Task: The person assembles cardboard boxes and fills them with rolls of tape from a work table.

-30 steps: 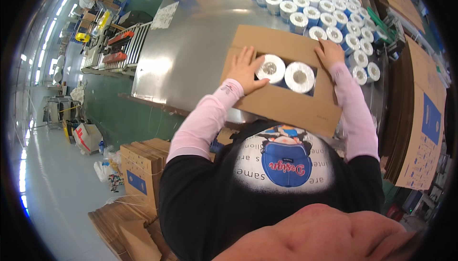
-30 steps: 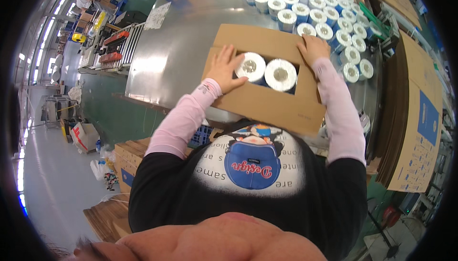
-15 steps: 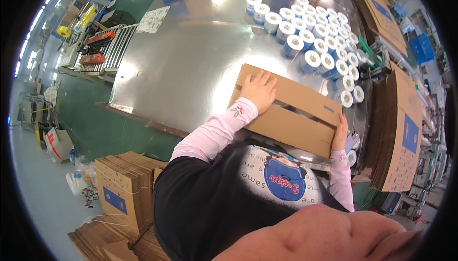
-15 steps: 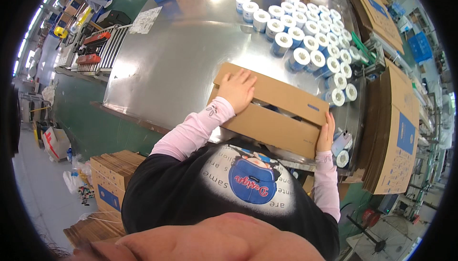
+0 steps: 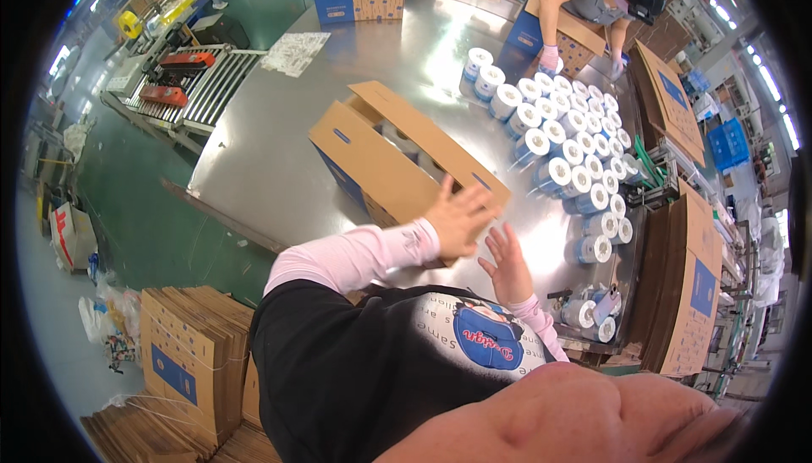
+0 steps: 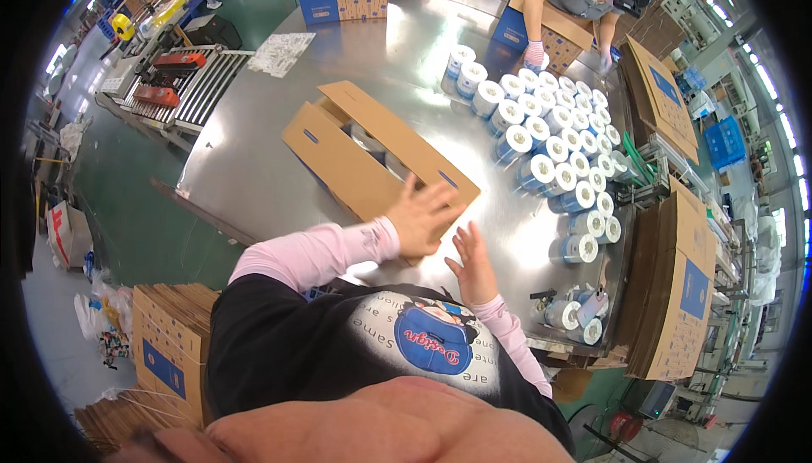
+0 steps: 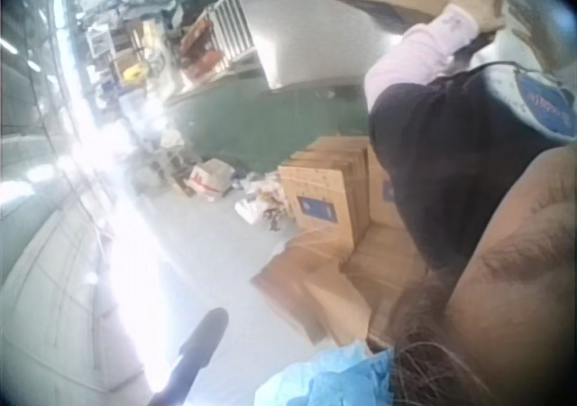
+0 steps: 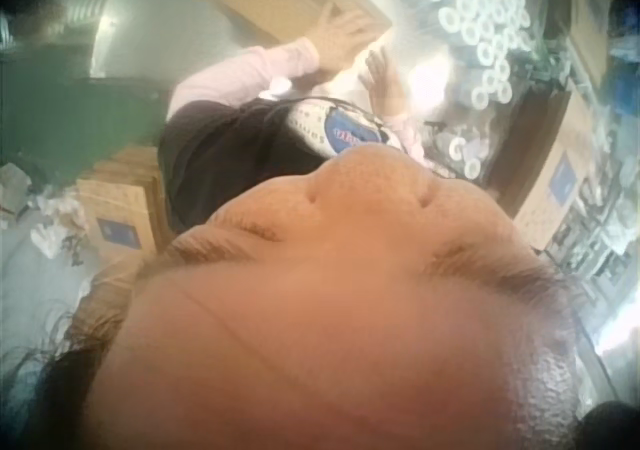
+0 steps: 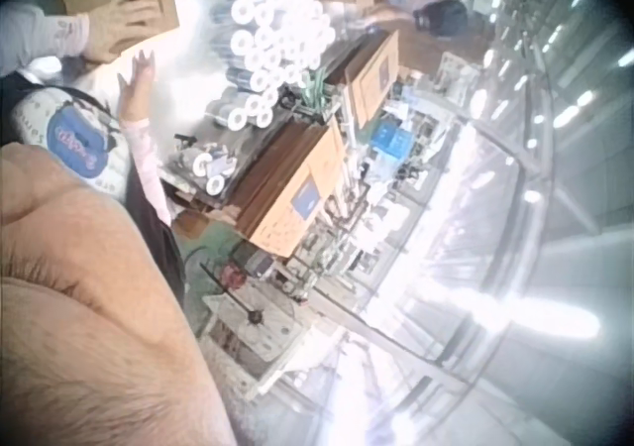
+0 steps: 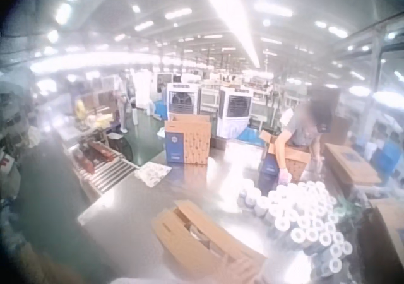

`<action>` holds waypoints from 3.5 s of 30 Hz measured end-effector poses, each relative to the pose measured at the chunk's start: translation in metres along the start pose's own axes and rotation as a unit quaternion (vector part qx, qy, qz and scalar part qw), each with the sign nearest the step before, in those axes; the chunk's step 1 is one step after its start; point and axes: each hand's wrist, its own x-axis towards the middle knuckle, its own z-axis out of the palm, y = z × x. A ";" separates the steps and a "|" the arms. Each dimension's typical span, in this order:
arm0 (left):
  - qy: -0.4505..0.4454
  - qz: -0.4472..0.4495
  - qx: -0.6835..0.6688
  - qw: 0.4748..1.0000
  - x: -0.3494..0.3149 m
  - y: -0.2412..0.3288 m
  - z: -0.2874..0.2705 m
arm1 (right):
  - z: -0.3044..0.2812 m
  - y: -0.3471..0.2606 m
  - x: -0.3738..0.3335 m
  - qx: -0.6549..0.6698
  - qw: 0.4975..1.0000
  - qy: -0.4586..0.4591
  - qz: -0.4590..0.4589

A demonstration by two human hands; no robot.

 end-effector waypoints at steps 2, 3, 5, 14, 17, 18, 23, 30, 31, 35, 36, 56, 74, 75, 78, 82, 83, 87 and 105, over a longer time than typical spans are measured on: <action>-0.033 -0.051 0.054 0.997 0.005 -0.050 -0.035 | -0.003 0.018 0.005 -0.237 0.968 -0.053 -0.059; 0.034 -0.111 0.075 0.990 0.007 -0.081 -0.040 | -0.009 0.026 0.009 -0.265 0.961 -0.064 -0.045; 0.139 -0.246 0.109 0.953 0.012 -0.140 -0.049 | -0.014 0.037 0.014 -0.311 0.946 -0.084 -0.028; -0.084 -0.531 -0.060 0.841 -0.021 -0.188 0.089 | -0.023 0.054 -0.005 -0.310 0.947 -0.082 0.011; -0.306 -0.356 -0.025 0.883 -0.081 -0.086 0.191 | -0.052 0.064 -0.002 -0.356 0.928 -0.108 0.025; -0.378 -0.341 -0.029 0.860 -0.103 -0.060 0.215 | -0.058 0.071 -0.002 -0.380 0.916 -0.126 0.041; -0.470 -0.239 -0.150 0.837 -0.105 -0.059 0.231 | -0.059 0.061 -0.003 -0.552 0.822 -0.144 0.012; -0.315 -0.420 -0.122 0.842 -0.104 -0.023 0.172 | -0.186 -0.046 -0.025 -0.632 0.766 0.061 -0.097; -0.285 -0.419 -0.111 0.855 -0.108 -0.027 0.171 | -0.204 -0.070 -0.037 -0.648 0.736 0.171 -0.096; -0.330 -0.417 -0.133 0.836 -0.105 -0.024 0.178 | -0.327 -0.186 -0.111 -0.732 0.488 0.473 -0.034; -0.336 -0.421 -0.123 0.834 -0.114 -0.032 0.182 | -0.328 -0.214 -0.135 -0.706 0.465 0.533 0.021; -0.298 -0.341 -0.260 0.853 -0.071 0.004 0.232 | -0.328 -0.234 -0.226 -0.784 0.376 0.492 -0.029; 0.525 -0.207 -0.529 0.634 0.069 -0.052 -0.075 | -0.084 -0.258 -0.146 -0.782 0.579 -0.127 -0.193; 0.547 -0.265 -0.415 0.677 0.066 -0.068 -0.081 | -0.081 -0.238 -0.130 -0.796 0.558 -0.158 -0.174; 0.537 -0.384 -0.210 0.721 0.048 -0.063 -0.077 | -0.073 -0.226 -0.113 -0.829 0.514 -0.146 -0.166; 0.565 -0.360 -0.104 0.735 0.027 -0.062 -0.068 | -0.085 -0.237 -0.063 -0.854 0.488 -0.001 -0.180; 0.566 -0.362 -0.080 0.737 0.024 -0.061 -0.064 | -0.094 -0.227 -0.046 -0.836 0.479 0.026 -0.268; 0.559 -0.361 -0.109 0.739 0.014 -0.076 -0.071 | -0.063 -0.178 -0.061 -0.788 0.397 0.098 -0.459; 0.029 -0.184 -0.330 0.925 -0.051 0.062 -0.172 | -0.088 -0.146 -0.020 -0.794 0.491 -0.324 -0.157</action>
